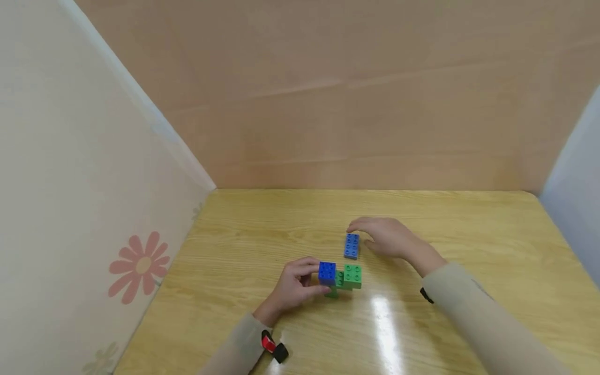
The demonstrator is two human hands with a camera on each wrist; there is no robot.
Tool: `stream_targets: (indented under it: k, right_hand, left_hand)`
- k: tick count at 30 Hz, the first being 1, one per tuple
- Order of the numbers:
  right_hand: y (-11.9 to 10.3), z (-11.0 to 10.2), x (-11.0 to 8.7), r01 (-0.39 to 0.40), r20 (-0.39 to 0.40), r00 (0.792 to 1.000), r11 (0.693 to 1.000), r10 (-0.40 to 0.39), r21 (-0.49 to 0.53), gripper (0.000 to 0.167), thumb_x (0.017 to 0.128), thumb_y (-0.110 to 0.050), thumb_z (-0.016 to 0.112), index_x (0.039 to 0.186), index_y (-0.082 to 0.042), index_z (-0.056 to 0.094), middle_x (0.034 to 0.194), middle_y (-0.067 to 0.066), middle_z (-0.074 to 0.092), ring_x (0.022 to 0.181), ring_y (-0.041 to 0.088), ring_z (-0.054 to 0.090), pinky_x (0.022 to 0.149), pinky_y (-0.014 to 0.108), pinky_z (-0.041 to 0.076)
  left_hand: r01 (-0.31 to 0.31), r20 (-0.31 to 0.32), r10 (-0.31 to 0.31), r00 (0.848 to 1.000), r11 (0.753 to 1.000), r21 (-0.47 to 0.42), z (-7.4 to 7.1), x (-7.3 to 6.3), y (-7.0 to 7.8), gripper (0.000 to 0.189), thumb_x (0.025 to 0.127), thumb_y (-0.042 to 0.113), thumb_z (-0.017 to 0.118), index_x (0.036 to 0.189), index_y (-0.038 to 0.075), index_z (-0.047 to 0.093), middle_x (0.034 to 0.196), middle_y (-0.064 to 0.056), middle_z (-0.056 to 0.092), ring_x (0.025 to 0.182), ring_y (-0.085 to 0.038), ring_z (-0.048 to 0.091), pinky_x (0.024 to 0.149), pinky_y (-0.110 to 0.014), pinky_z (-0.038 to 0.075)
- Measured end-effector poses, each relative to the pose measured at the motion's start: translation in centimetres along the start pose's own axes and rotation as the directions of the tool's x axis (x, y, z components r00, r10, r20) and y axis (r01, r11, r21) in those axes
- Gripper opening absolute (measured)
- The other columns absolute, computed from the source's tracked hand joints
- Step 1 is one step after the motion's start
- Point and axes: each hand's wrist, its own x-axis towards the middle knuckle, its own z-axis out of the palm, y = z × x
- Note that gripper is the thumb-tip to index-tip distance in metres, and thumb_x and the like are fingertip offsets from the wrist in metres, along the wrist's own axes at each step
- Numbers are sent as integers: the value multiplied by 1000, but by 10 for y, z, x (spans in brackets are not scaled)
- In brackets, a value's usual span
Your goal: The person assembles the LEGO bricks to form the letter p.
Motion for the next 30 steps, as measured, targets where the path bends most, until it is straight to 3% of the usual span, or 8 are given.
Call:
stream_targets:
  k: [3, 7, 14, 22, 26, 30]
  right_hand:
    - [1, 7, 9, 52, 71, 996, 999, -51, -10, 48, 93, 2, 71, 138, -14, 67, 147, 10, 59, 123, 37, 63, 92, 56, 54]
    - [1, 14, 13, 83, 99, 992, 996, -80, -22, 41, 94, 3, 64, 131, -13, 71, 140, 9, 64, 121, 37, 64, 93, 55, 55]
    - [5, 22, 11, 81, 63, 995, 997, -80, -11, 30, 91, -13, 81, 120, -14, 76, 120, 3, 73, 106, 27, 71, 88, 49, 57]
    - [6, 27, 4, -46, 32, 998, 999, 46, 21, 39, 89, -28, 84, 122, -10, 75, 120, 6, 73, 102, 25, 71, 84, 45, 58]
    - [-1, 21, 0, -145, 1, 989, 988, 145, 60, 42, 89, -36, 84, 123, -14, 75, 121, 5, 72, 105, 27, 70, 87, 49, 57]
    - [-9, 11, -3, -183, -49, 981, 977, 189, 106, 40, 88, -37, 85, 120, -15, 75, 118, 2, 73, 107, 29, 69, 90, 55, 55]
  left_hand:
    - [-6, 8, 6, 1000, 1000, 2, 3, 1, -1, 38, 82, 3, 88, 118, 2, 77, 110, -3, 73, 61, -17, 52, 54, -18, 43]
    - [-2, 13, 2, 1000, 1000, 4, 5, 3, -2, 38, 82, 4, 89, 118, 2, 77, 109, -2, 73, 62, -14, 52, 54, -18, 44]
    - [-3, 16, 3, 1000, 999, -39, 6, 4, -2, 38, 83, 3, 88, 119, 3, 76, 109, -2, 73, 61, -14, 50, 53, -19, 42]
    - [3, 19, -3, 1000, 1000, -27, 6, 3, -2, 37, 83, 6, 88, 119, 5, 77, 106, 0, 73, 62, -18, 51, 54, -19, 42]
    - [10, 21, -9, 1000, 1000, -23, 5, 3, -3, 37, 84, 8, 88, 119, 5, 77, 107, 1, 73, 62, -19, 52, 54, -19, 42]
    - [14, 19, -14, 1000, 1000, -14, 5, 3, -3, 37, 85, 8, 88, 120, 6, 77, 107, 1, 73, 63, -17, 52, 54, -19, 43]
